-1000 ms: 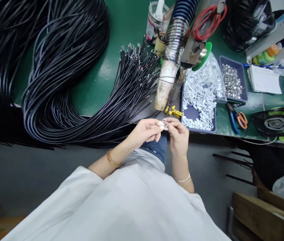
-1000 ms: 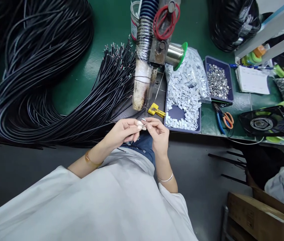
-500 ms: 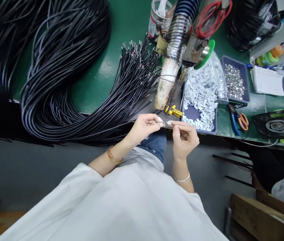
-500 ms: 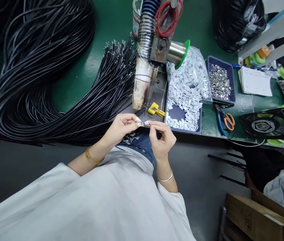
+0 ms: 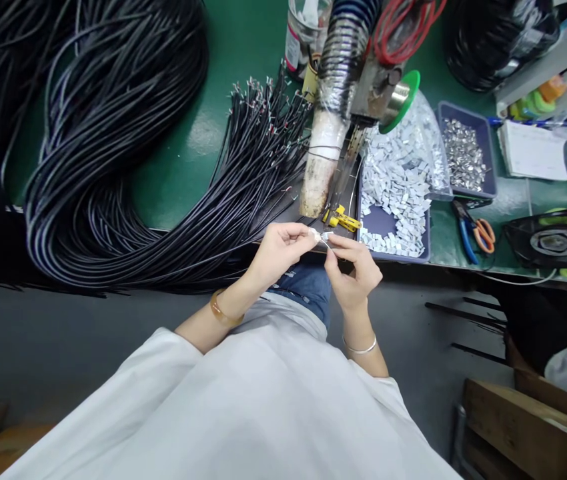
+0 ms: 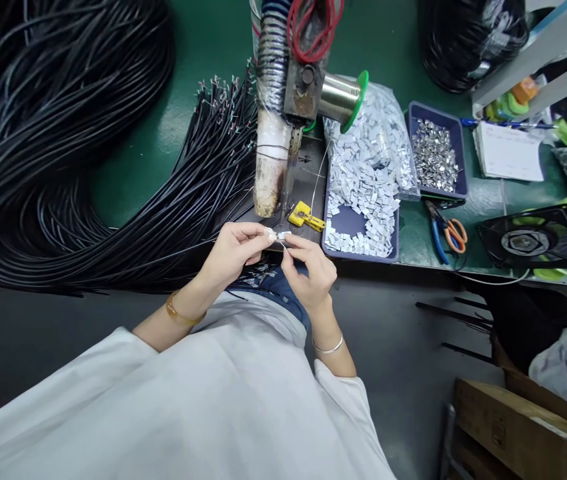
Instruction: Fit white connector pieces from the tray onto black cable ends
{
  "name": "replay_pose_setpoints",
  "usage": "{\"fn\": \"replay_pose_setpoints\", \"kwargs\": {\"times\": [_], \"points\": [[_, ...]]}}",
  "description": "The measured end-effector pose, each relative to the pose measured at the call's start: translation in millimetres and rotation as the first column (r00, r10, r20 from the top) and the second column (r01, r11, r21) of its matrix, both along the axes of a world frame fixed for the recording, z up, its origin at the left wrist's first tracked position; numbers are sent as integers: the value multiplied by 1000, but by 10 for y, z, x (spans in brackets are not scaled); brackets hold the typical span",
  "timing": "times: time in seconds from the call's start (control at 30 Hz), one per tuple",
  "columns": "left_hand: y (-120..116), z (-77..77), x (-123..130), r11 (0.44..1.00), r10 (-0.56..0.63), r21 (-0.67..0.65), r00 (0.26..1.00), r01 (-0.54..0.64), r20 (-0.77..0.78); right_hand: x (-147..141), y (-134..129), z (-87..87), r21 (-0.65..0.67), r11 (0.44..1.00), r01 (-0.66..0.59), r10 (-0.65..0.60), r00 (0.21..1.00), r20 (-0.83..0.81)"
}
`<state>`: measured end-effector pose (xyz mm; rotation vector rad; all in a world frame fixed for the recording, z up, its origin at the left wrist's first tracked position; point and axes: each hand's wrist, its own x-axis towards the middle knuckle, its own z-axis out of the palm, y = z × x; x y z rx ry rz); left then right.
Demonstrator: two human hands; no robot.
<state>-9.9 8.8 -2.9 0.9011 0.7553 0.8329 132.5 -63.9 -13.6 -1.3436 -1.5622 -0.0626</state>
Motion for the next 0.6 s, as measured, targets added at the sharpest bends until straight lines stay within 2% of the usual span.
{"fn": "replay_pose_setpoints", "kwargs": {"times": [0.17, 0.4, 0.6], "points": [[24, 55, 47, 999, 41, 27, 999, -42, 14, 14, 27, -33, 31, 1000, 6, -8, 997, 82], [54, 72, 109, 987, 130, 103, 990, -123, -63, -21, 76, -84, -104, 994, 14, -33, 983, -182], [57, 88, 123, 981, 147, 133, 987, -139, -57, -37, 100, 32, -120, 993, 20, -42, 982, -182]]}}
